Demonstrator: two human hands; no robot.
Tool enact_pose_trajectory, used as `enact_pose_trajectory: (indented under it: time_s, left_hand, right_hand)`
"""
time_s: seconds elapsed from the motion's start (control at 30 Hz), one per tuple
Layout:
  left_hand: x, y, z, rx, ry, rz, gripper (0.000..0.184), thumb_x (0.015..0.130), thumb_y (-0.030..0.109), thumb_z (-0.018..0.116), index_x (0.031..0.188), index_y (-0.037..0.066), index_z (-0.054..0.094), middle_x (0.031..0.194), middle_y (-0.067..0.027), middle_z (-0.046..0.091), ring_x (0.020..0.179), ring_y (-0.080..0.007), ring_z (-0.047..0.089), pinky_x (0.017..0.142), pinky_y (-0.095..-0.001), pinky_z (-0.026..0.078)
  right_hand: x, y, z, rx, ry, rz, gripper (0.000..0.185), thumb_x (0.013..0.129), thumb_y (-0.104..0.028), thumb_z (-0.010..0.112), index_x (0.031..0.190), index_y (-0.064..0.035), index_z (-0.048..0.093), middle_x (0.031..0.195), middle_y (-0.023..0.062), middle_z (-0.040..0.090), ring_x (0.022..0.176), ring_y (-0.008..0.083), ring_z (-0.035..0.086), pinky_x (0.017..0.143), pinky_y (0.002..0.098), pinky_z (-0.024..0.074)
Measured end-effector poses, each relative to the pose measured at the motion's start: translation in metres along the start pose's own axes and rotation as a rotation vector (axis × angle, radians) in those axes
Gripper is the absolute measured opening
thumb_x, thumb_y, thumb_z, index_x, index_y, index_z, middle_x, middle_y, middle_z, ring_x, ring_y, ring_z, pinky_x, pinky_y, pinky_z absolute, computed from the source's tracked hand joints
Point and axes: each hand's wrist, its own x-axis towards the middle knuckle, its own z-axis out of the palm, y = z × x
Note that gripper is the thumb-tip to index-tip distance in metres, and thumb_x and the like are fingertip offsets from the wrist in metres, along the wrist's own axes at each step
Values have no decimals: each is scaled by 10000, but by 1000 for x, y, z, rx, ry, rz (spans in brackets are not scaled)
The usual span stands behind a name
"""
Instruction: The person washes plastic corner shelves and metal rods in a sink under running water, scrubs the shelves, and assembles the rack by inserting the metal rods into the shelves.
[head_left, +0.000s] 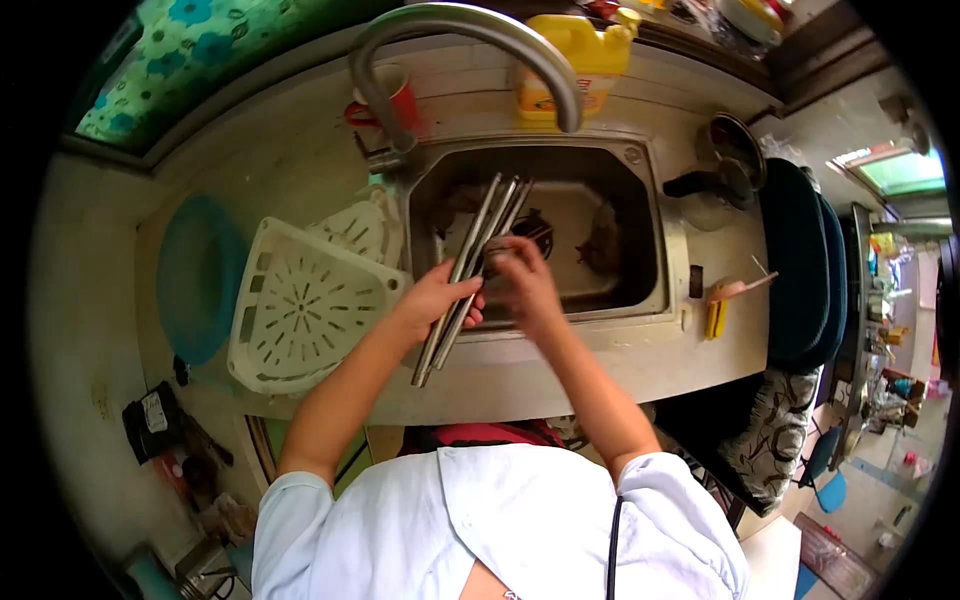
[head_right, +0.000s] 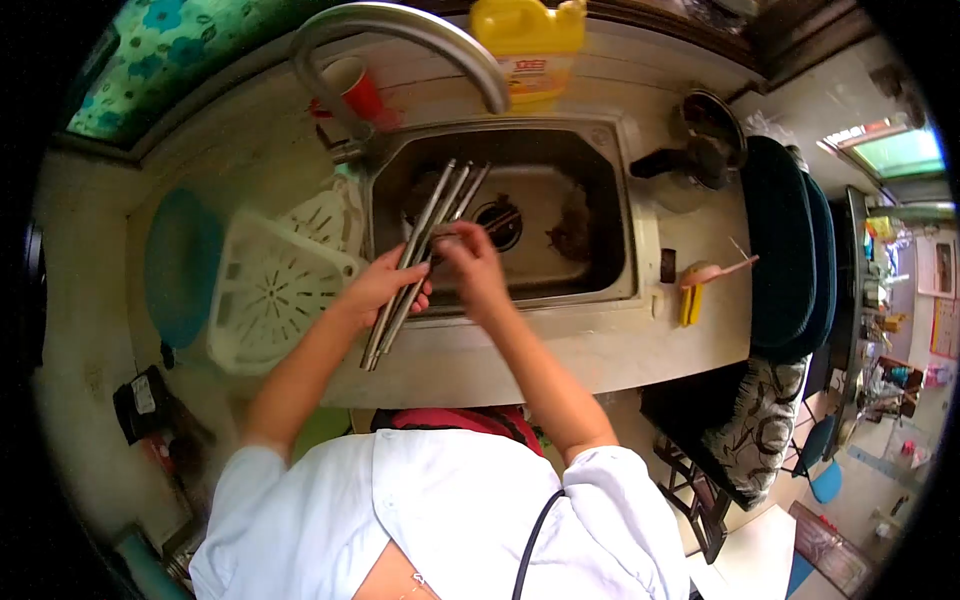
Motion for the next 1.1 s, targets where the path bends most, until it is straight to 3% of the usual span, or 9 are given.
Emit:
enact_pose_trajectory:
  time_s: [0.07, 0.17, 0.43, 0.6, 0.67, 0.77, 0.83, 1.07, 1.1]
  left_hand:
    - [23, -9, 23, 65, 20, 2, 228, 812, 63, 509, 1009, -14, 424, 688, -88, 547, 523, -163, 548, 456, -264, 479]
    - [48, -18, 41, 351, 82, -81, 97, 804, 72, 468, 848, -14, 456, 560, -53, 478, 449, -137, 490, 394, -276, 410]
    - [52, -9, 62, 434, 10, -116, 138, 729, 61, 525, 701, 66, 389, 539, -20, 432, 429, -94, 435, 372, -254, 388]
    - [58, -16, 60, 525, 49, -85, 115, 711, 42, 522, 715, 29, 408, 556, -46, 446, 424, -119, 450, 363, -276, 397]
    - [59, -20, 59, 591, 84, -46, 113, 710, 42, 518, 729, 23, 409, 567, -50, 443, 424, -122, 444, 367, -275, 392]
    - [56, -26, 57, 571, 148, 67, 92, 697, 25, 516, 704, 7, 426, 531, -58, 449, 406, -140, 469, 333, -292, 401]
    - [52, -22, 59, 619, 38, -33, 90, 699, 34, 518, 719, 5, 436, 539, -61, 456, 396, -136, 462, 337, -294, 401]
    - [38, -18, 53, 371, -58, -199, 82, 710, 55, 517, 713, 21, 443, 501, -37, 437, 390, -102, 437, 348, -266, 386]
    - [42, -17, 51, 303, -65, -193, 80, 712, 49, 509, 730, 31, 433, 495, -26, 425, 381, -97, 414, 342, -255, 365]
  right_hand:
    - [-22, 2, 12, -6, -57, 137, 223, 789, -143, 592, 990, -104, 501, 790, 16, 532, 650, 117, 508, 557, 248, 431]
    - [-5, 20, 11, -27, 80, -123, 176, 783, -130, 625, 914, -73, 522, 783, 6, 526, 674, 102, 469, 543, 251, 405]
    - [80, -2, -26, 24, 166, -213, 136, 741, -63, 602, 862, -19, 557, 783, 34, 548, 688, 127, 528, 563, 250, 434]
    - [81, 34, -32, -223, 281, -425, 325, 776, -50, 543, 1100, -54, 524, 701, 60, 545, 581, 146, 547, 516, 269, 452]
    - [56, 34, -16, -504, 221, -482, 488, 754, -42, 525, 1229, -61, 417, 835, 75, 545, 739, 123, 538, 643, 249, 460]
    - [89, 48, -35, -447, 163, -531, 514, 735, -24, 513, 1233, -65, 397, 807, 90, 545, 670, 151, 557, 578, 278, 472]
    - [102, 20, -42, -70, 300, -199, 453, 733, -50, 508, 1182, -49, 447, 805, 97, 515, 548, 174, 518, 486, 295, 444]
    - [102, 13, -48, 230, 340, -110, 410, 775, -49, 473, 1183, -51, 430, 722, 92, 508, 517, 195, 523, 451, 317, 443]
    - [102, 28, -46, 158, 305, -281, 469, 768, -26, 464, 1226, -77, 377, 764, 97, 511, 545, 207, 534, 459, 324, 453]
